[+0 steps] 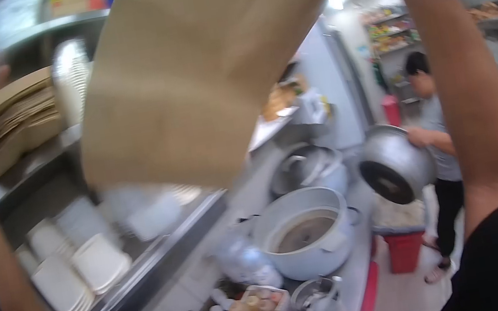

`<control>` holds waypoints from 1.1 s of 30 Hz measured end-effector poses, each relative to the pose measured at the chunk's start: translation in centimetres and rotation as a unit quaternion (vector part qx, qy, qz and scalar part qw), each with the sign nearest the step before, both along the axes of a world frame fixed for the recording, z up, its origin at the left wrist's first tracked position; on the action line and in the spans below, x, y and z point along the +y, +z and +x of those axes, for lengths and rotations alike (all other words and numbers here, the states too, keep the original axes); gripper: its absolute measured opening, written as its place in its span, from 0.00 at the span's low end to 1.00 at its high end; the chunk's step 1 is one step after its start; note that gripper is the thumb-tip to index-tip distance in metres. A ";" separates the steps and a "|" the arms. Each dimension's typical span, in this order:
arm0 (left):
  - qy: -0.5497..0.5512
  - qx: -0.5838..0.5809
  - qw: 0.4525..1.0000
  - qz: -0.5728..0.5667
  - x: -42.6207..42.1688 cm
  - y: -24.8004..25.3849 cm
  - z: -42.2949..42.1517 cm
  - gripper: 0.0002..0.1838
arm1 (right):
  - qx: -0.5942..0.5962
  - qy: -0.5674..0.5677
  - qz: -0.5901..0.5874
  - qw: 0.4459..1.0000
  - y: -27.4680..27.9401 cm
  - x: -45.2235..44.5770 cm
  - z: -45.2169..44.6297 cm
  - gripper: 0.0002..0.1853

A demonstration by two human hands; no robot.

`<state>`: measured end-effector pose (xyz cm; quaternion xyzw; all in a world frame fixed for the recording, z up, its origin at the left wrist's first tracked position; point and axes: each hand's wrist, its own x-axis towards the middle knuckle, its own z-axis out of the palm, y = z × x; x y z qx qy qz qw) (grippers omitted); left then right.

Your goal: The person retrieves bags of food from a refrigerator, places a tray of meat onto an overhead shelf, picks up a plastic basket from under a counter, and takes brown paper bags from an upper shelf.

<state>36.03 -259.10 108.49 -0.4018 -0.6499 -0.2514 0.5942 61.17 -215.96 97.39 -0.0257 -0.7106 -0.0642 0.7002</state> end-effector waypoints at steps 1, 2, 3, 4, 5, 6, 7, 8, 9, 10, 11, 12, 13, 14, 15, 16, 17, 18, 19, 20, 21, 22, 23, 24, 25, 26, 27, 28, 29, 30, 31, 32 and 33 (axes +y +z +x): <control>-0.022 0.010 1.000 -0.018 1.9 -2.3 1.7 0.43 | -0.044 -0.071 0.017 0.996 0.6 0.8 -0.3 0.18; -0.052 0.009 0.998 -0.040 4.0 -5.1 3.6 0.43 | -0.139 -0.049 -0.007 0.989 -1.2 -1.3 0.6 0.16; -0.085 0.004 0.994 -0.065 6.0 -8.1 5.6 0.44 | -0.172 -0.077 0.014 0.982 -2.0 -2.1 0.6 0.14; -0.124 -0.005 0.988 -0.090 7.6 -11.1 7.1 0.44 | -0.189 -0.105 0.046 0.975 -2.9 -2.9 0.0 0.12; -0.166 -0.021 0.979 -0.118 9.3 -14.3 8.3 0.45 | -0.195 -0.130 0.079 0.969 -4.1 -3.6 0.0 0.10; -0.211 -0.039 0.966 -0.147 11.1 -17.5 8.9 0.46 | -0.200 -0.146 0.092 0.964 -6.1 -3.9 -0.1 0.08; -0.251 -0.059 0.951 -0.172 12.8 -20.6 9.3 0.47 | -0.144 -0.137 0.149 0.969 -8.6 -3.1 -0.3 0.08; -0.296 -0.049 0.937 -0.177 14.8 -24.6 9.1 0.48 | -0.134 -0.121 0.167 0.969 -10.6 -3.4 0.3 0.07; -0.348 -0.072 0.919 -0.172 16.6 -28.6 8.2 0.52 | -0.127 -0.097 0.184 0.970 -12.6 -3.4 0.9 0.06; -0.398 -0.094 0.897 -0.165 18.4 -32.6 7.4 0.56 | -0.138 -0.085 0.172 0.972 -14.5 -3.1 1.9 0.05; -0.449 -0.169 0.860 -0.173 19.4 -36.1 7.0 0.59 | -0.151 -0.076 0.160 0.973 -16.3 -3.3 2.8 0.05; -0.495 -0.242 0.816 -0.171 20.5 -39.6 6.6 0.62 | -0.161 -0.075 0.153 0.972 -17.9 -3.1 3.9 0.04; -0.522 -0.334 0.760 -0.198 21.4 -42.4 7.4 0.63 | -0.173 -0.075 0.144 0.971 -19.5 -2.7 5.1 0.04; -0.529 -0.359 0.742 -0.202 22.4 -44.7 8.0 0.59 | -0.186 -0.073 0.136 0.970 -20.9 -2.5 6.1 0.04; -0.531 -0.387 0.725 -0.204 23.2 -46.8 8.4 0.56 | -0.205 -0.055 0.109 0.971 -22.3 -2.3 7.1 0.04; -0.512 -0.388 0.739 -0.202 23.9 -49.4 8.1 0.47 | -0.226 -0.032 0.088 0.970 -23.3 -2.2 8.0 0.03; -0.490 -0.390 0.756 -0.191 25.1 -51.9 8.3 0.38 | -0.248 -0.003 0.072 0.966 -24.0 -2.1 9.1 0.03; -0.514 -0.434 0.713 -0.199 26.2 -53.2 9.4 0.33 | -0.287 -0.012 0.052 0.957 -24.7 -2.3 10.6 0.03; -0.533 -0.472 0.669 -0.214 27.3 -54.2 10.5 0.27 | -0.299 -0.036 0.054 0.952 -25.6 -1.9 11.9 0.03; -0.549 -0.504 0.625 -0.232 28.5 -54.7 11.9 0.22 | -0.306 -0.060 0.056 0.948 -26.6 -1.1 13.4 0.04; -0.579 -0.505 0.597 -0.232 29.8 -55.0 13.7 0.20 | -0.310 -0.087 0.056 0.945 -27.6 -0.4 15.2 0.05; -0.609 -0.504 0.566 -0.234 31.1 -55.3 16.1 0.18 | -0.313 -0.108 0.033 0.943 -28.7 0.3 17.3 0.06; -0.638 -0.503 0.534 -0.235 32.4 -55.6 18.5 0.16 | -0.316 -0.129 0.010 0.940 -29.8 0.9 19.4 0.08; -0.637 -0.501 0.532 -0.245 33.5 -55.8 20.7 0.16 | -0.317 -0.151 -0.012 0.936 -30.9 1.6 21.8 0.10; -0.633 -0.510 0.521 -0.260 34.5 -56.2 22.7 0.15 | -0.294 -0.180 -0.007 0.939 -31.8 2.3 24.3 0.11; -0.627 -0.519 0.511 -0.274 35.4 -56.7 24.6 0.14 | -0.271 -0.208 -0.002 0.940 -32.8 3.1 26.9 0.12; -0.623 -0.528 0.502 -0.286 36.6 -57.4 26.5 0.13 | -0.249 -0.236 0.006 0.939 -33.7 4.1 29.6 0.14; -0.612 -0.539 0.501 -0.289 38.0 -58.2 28.6 0.10 | -0.266 -0.262 -0.042 0.927 -34.8 5.0 32.2 0.19; -0.409 -0.589 0.509 -0.477 39.0 -57.3 29.3 0.24 | -0.232 -0.269 -0.048 0.934 -36.1 6.3 34.3 0.21; -0.425 -0.599 0.478 -0.481 41.0 -58.8 30.5 0.27 | -0.198 -0.278 -0.054 0.938 -37.7 7.8 36.5 0.24; -0.441 -0.609 0.443 -0.488 43.4 -60.2 32.8 0.31 | -0.166 -0.290 -0.062 0.941 -39.7 9.2 39.0 0.27; -0.492 -0.584 0.457 -0.455 46.1 -61.5 35.4 0.23 | -0.140 -0.271 -0.100 0.947 -42.3 10.5 41.4 0.35; -0.535 -0.560 0.470 -0.423 48.2 -62.7 38.2 0.16 | -0.088 -0.272 -0.142 0.948 -45.1 11.3 43.9 0.35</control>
